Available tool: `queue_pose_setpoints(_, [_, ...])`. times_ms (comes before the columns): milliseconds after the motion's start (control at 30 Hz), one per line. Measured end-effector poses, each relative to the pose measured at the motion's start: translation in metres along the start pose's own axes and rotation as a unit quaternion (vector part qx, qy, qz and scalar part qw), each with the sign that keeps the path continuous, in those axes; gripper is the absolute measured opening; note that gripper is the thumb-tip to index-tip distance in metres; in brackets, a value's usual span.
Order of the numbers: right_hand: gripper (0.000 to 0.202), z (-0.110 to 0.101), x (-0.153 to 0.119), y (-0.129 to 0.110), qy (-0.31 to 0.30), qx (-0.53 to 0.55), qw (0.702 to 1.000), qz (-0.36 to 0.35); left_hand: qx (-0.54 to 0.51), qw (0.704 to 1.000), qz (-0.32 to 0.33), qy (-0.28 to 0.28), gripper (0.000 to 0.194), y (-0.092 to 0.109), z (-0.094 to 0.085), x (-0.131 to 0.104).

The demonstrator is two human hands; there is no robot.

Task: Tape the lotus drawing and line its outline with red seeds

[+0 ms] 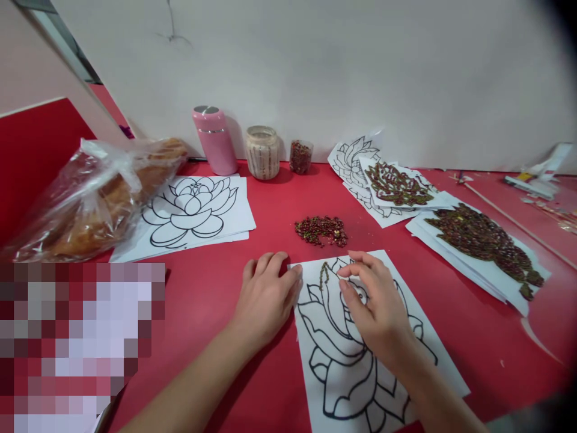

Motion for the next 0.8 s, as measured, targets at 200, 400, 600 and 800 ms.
queue_pose_setpoints(200, [0.016, 0.02, 0.017, -0.024, -0.191, 0.008, 0.97, -0.152, 0.0, 1.0, -0.001, -0.004, 0.027, 0.0, 0.0, 0.0])
queue_pose_setpoints(400, [0.015, 0.039, 0.021, -0.024, -0.235, 0.001, 0.951, -0.2, -0.012, 1.0, -0.005, -0.004, 0.026, -0.001, -0.001, -0.001])
queue_pose_setpoints(600, [0.016, 0.042, 0.02, -0.024, -0.229, -0.023, 0.95, -0.213, -0.015, 1.0, -0.006, 0.002, 0.026, -0.001, -0.002, -0.001])
queue_pose_setpoints(800, [0.017, 0.044, 0.021, -0.023, -0.237, -0.038, 0.947, -0.214, -0.013, 1.0, -0.005, 0.0, 0.025, 0.0, -0.002, -0.001])
Point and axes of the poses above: each hand's wrist, its own x-axis towards the middle knuckle, its own z-axis out of the palm, y = z × x, the point moved 9 cm from there along x, towards the middle knuckle, and after that the axes turned 6 degrees about -z, right-handed, at the moved point
